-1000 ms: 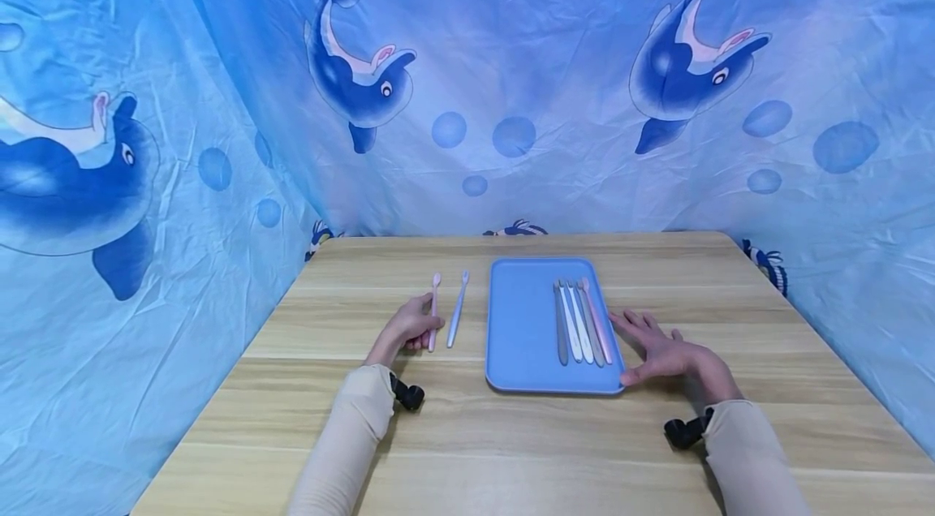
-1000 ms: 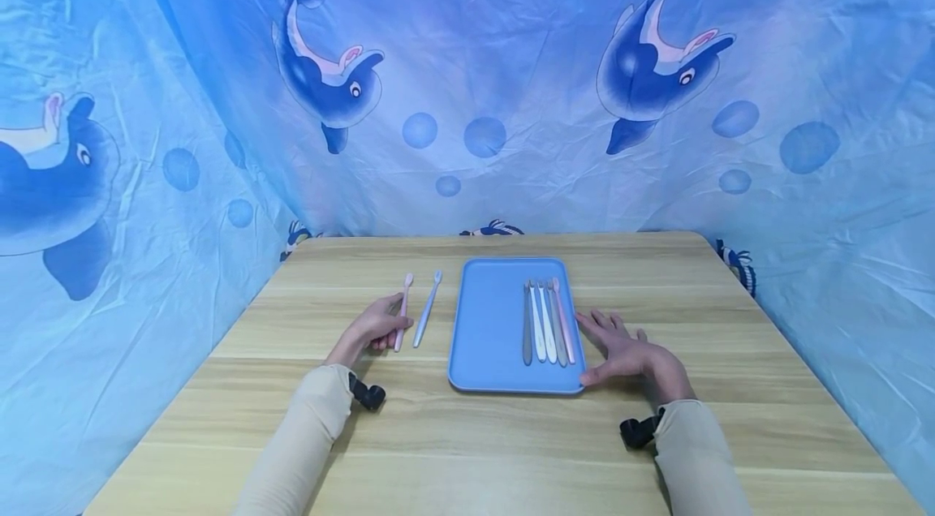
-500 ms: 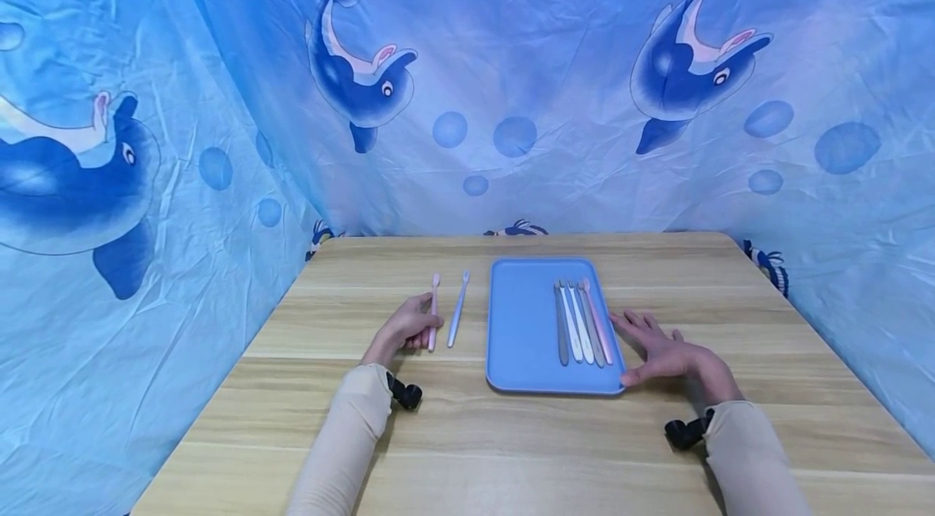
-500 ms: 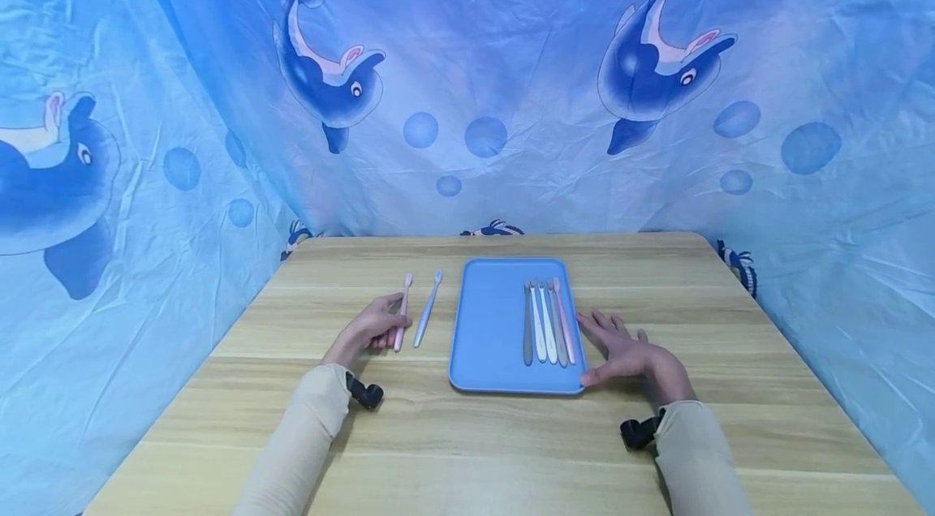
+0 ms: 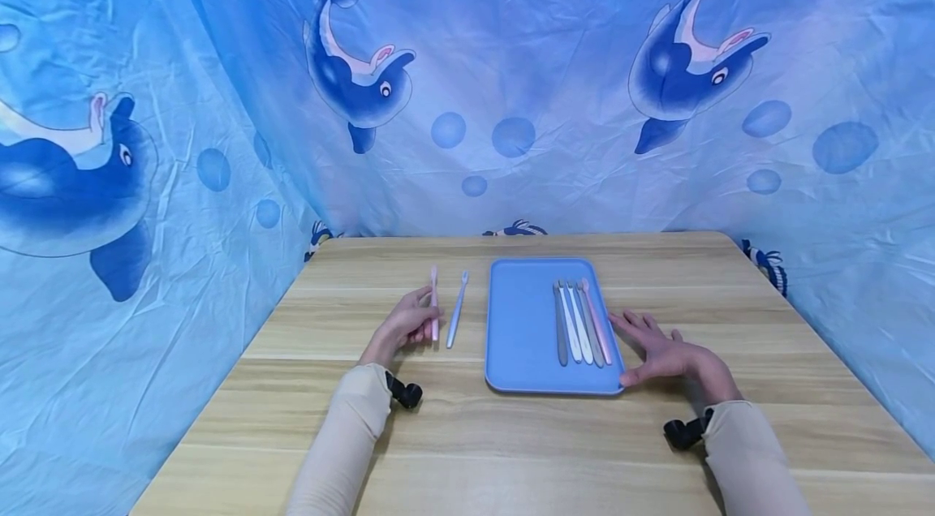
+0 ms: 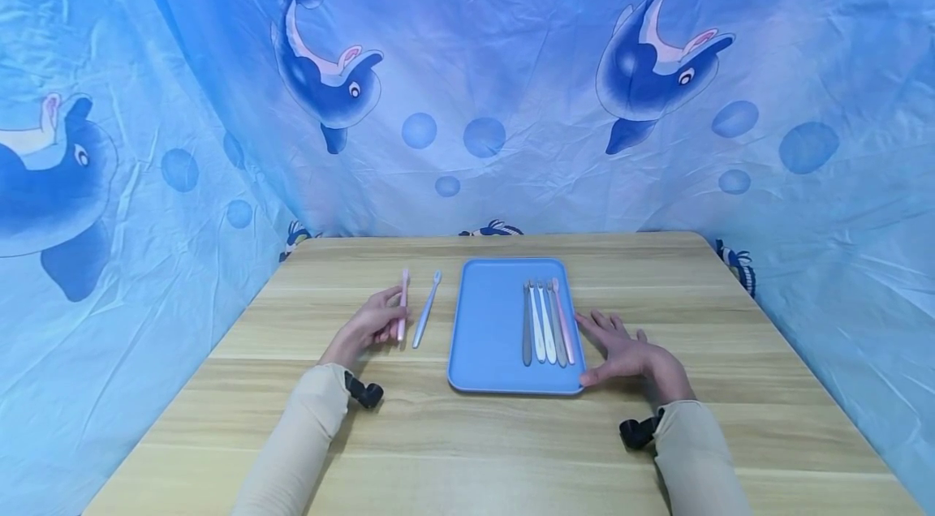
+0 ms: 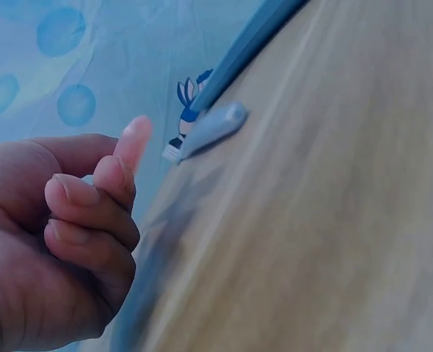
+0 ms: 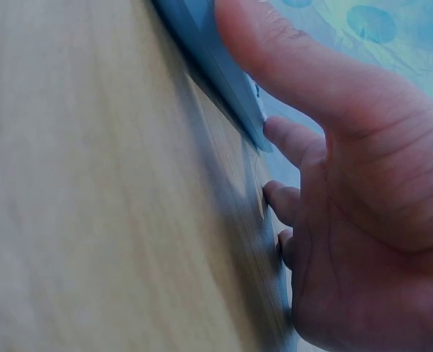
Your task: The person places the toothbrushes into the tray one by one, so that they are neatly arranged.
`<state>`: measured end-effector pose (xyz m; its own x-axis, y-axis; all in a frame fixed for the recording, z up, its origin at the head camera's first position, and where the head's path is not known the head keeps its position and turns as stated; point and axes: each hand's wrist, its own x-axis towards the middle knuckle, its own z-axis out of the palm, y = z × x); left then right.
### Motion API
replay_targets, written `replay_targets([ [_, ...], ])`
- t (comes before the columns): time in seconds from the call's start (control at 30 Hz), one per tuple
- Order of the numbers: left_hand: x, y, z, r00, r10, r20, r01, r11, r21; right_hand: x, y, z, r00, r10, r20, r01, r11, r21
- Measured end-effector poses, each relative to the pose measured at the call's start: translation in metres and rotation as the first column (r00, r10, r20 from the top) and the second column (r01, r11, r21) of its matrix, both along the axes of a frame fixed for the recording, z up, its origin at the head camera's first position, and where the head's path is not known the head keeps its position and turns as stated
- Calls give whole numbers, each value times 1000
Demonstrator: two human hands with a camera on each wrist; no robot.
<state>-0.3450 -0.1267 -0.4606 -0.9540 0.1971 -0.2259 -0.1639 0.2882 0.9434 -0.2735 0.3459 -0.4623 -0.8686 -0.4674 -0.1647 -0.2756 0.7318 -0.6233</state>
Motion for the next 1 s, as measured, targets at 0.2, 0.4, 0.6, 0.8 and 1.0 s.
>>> replay_targets([
  [0.2,1,2,7,1000,9,6,-9,999,45,0,0,-1,1000,4,-1,-4,1000,1],
  [0.4,2,4,13,1000,17,-9,-16,996,84,-1,1,-2,1000,6,-4,-6,1000,3],
  [0.6,3,12,22,998,-24,-53,30,994,106,-1,1,-1,1000,5,-7,-5,1000,2],
  [0.8,8,23,33,998,-35,-51,38,997,64,-1,2,-2,1000,3,1,-3,1000,1],
  [1.0,11,30,38,997,-48,-57,51,996,69,-3,1,-3,1000,-1,11,1,1000,2],
])
